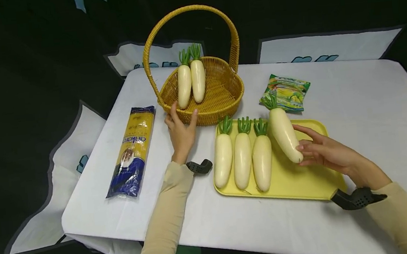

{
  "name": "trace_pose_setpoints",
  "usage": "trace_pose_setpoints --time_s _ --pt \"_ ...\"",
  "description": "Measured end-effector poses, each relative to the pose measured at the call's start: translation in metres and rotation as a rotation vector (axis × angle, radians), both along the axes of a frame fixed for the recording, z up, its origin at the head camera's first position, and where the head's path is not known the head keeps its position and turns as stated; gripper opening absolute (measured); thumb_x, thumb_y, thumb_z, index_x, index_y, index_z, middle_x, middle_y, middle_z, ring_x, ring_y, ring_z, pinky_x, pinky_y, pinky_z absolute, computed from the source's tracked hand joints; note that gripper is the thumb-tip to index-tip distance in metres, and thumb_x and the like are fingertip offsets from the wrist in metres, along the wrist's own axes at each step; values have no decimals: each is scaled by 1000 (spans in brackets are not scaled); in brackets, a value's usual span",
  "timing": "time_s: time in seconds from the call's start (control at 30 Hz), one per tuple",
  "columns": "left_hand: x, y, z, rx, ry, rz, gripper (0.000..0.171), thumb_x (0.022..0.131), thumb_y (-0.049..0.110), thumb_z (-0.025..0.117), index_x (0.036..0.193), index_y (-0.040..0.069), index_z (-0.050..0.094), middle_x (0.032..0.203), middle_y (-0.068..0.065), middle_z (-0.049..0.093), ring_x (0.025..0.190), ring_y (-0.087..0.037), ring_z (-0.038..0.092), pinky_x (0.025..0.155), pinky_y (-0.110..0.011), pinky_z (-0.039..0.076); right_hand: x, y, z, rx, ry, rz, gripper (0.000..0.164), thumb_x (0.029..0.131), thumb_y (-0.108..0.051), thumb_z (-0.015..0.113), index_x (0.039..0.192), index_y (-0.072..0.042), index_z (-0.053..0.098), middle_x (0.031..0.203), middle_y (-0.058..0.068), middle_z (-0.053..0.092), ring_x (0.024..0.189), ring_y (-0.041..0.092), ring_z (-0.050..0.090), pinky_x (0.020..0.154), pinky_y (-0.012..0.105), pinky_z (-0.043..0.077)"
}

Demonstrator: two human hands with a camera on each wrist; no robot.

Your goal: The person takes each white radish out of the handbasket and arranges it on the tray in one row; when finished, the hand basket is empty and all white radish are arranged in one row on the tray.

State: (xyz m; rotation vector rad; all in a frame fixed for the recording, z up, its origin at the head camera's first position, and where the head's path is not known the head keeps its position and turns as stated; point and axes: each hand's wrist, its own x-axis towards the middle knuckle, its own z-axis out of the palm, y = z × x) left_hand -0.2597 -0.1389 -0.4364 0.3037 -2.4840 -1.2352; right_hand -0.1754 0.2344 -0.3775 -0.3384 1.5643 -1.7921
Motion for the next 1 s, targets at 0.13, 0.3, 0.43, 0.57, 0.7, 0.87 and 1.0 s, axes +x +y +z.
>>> trace_pose_setpoints --time_s 0.13,0.3,0.43,0.57,0.7,0.87,1.0 --pt "1 1 -1 1 -11 -3 76 79 71 42 141 35 16 137 -24 21 111 -46 43 86 -55 39 19 5 -15 51 46 -44 64 96 -6 41 145 -27 7 105 -5 60 93 10 62 79 34 52" --pt "1 -1 1 -5 0 6 74 81 68 43 140 35 16 136 -24 22 109 -45 44 85 -54 40 38 1 -27 169 102 -89 66 95 -10 46 146 -25 7 99 -6 59 89 9 62 77 34 53" --pt "0 -2 3 -6 14 6 73 81 67 44 140 34 16 136 -24 23 109 -44 44 85 -53 40 47 -8 -26 305 156 -147 68 92 -15 52 146 -20 11 94 -1 56 84 8 61 74 33 53" --pt "-1 -3 2 -3 14 6 73 81 67 44 140 35 16 137 -24 22 110 -45 44 86 -54 40 52 -18 -26 405 195 -171 70 89 -17 58 144 -15 15 97 10 53 80 10 61 71 32 53" --pt "-2 -2 0 -3 22 0 73 81 67 44 141 34 17 136 -24 23 109 -45 45 86 -54 40 54 -23 -27 449 214 -181 70 87 -20 60 143 -11 18 100 13 51 79 11 61 70 32 53" --pt "-1 -1 -1 -11 30 -6 73 81 66 44 141 34 17 136 -25 24 109 -45 45 86 -54 40 53 -20 -22 446 285 -165 55 92 -18 53 138 -1 29 93 7 59 79 11 61 67 32 53" --pt "-1 0 -1 -7 32 -10 73 82 65 46 141 31 19 136 -25 23 110 -46 44 87 -55 39 50 -20 -15 477 346 -162 45 93 -19 50 132 3 40 92 10 61 79 10 60 66 30 53"
